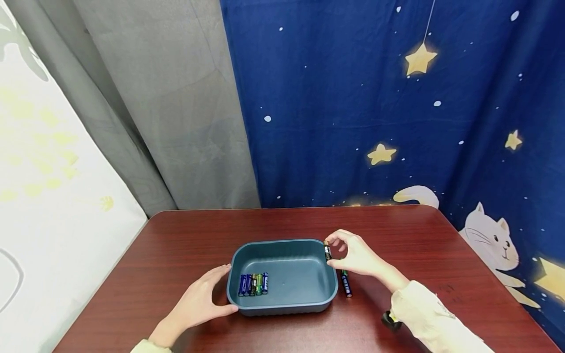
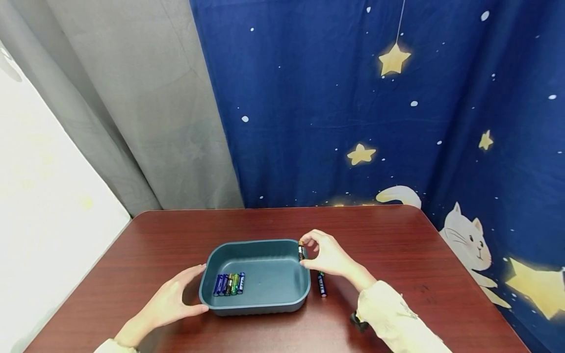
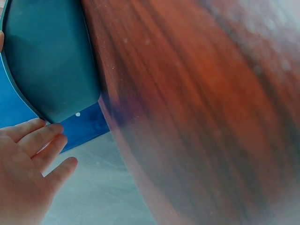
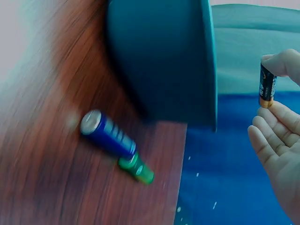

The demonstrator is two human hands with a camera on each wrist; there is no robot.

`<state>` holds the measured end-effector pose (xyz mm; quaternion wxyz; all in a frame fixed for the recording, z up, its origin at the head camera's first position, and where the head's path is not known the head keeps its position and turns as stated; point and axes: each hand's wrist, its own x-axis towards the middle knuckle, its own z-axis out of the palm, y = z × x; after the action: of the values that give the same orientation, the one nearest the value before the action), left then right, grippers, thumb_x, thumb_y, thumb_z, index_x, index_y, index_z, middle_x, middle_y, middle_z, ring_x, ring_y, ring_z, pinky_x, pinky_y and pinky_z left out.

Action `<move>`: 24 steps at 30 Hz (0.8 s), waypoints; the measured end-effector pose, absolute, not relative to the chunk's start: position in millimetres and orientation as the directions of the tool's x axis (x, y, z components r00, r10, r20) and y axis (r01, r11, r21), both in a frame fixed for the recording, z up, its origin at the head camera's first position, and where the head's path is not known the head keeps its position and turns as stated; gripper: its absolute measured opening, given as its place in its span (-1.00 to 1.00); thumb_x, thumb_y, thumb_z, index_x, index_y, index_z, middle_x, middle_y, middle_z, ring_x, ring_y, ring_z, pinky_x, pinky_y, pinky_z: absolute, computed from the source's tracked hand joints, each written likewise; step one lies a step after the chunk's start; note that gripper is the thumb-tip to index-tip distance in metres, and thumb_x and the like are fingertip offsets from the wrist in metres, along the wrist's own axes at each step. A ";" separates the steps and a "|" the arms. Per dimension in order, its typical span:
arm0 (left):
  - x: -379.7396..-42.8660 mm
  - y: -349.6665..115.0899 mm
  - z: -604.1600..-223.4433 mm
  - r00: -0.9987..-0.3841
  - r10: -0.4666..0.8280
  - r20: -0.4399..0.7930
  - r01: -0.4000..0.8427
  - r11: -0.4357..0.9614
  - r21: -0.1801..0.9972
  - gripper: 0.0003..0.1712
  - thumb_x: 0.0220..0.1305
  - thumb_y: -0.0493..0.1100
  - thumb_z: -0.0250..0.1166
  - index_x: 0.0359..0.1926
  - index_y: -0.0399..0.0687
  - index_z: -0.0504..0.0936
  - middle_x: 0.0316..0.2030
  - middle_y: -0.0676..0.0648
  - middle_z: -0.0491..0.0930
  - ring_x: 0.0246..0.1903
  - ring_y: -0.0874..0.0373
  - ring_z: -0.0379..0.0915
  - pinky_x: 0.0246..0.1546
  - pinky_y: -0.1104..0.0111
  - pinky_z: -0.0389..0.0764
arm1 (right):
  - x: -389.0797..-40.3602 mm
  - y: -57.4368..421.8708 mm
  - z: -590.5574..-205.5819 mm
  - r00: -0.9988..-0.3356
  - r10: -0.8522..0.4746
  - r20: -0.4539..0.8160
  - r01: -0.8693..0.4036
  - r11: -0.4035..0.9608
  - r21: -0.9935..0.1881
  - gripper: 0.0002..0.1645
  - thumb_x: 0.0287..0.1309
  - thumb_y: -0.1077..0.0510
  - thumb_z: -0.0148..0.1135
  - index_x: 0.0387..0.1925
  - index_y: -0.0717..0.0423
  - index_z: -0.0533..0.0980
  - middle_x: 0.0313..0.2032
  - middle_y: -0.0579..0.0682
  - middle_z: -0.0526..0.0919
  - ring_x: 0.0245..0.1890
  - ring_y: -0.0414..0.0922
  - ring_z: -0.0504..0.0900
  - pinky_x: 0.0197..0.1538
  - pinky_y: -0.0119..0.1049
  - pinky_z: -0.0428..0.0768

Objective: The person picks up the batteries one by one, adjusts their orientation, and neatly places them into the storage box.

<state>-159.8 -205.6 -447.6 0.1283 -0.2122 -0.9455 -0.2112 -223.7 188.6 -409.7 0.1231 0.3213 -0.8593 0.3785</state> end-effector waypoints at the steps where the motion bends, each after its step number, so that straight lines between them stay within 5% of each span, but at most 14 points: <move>1: -159.8 -205.6 -447.6 -0.878 0.347 0.331 0.454 0.822 0.343 0.00 -0.28 0.36 0.38 0.20 -0.02 0.40 0.14 -0.01 0.42 0.13 0.07 0.32 0.00 0.07 0.44 | -224.1 184.2 -408.3 -0.765 -0.461 0.449 -0.642 0.499 -0.581 -0.50 -0.35 0.17 0.46 -0.21 0.08 0.51 -0.34 -0.11 0.54 -0.35 -0.13 0.51 -0.33 -0.37 0.54; 17: -161.3 -206.1 -449.1 -0.878 0.353 0.324 0.453 0.830 0.325 0.03 -0.28 0.41 0.35 0.21 -0.02 0.39 0.14 -0.01 0.42 0.14 0.08 0.32 0.02 0.10 0.44 | -230.4 117.7 -417.7 -0.766 -0.484 0.423 -0.624 0.405 -0.668 -0.51 -0.30 0.16 0.45 -0.20 0.14 0.52 -0.28 -0.07 0.56 -0.27 -0.09 0.52 -0.29 -0.21 0.56; 24: -160.6 -206.4 -448.4 -0.882 0.349 0.316 0.448 0.828 0.337 0.03 -0.28 0.43 0.33 0.21 -0.01 0.39 0.14 -0.01 0.41 0.14 0.07 0.31 0.02 0.09 0.43 | -230.8 103.0 -426.9 -0.799 -0.465 0.382 -0.582 0.436 -0.687 -0.51 -0.26 0.13 0.44 -0.18 0.13 0.52 -0.26 -0.05 0.55 -0.26 -0.08 0.52 -0.31 -0.36 0.55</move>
<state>-160.6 -206.4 -448.4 0.1211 -0.2102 -0.9483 -0.2046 -230.8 103.0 -426.9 0.0677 0.3101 -0.8445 0.4314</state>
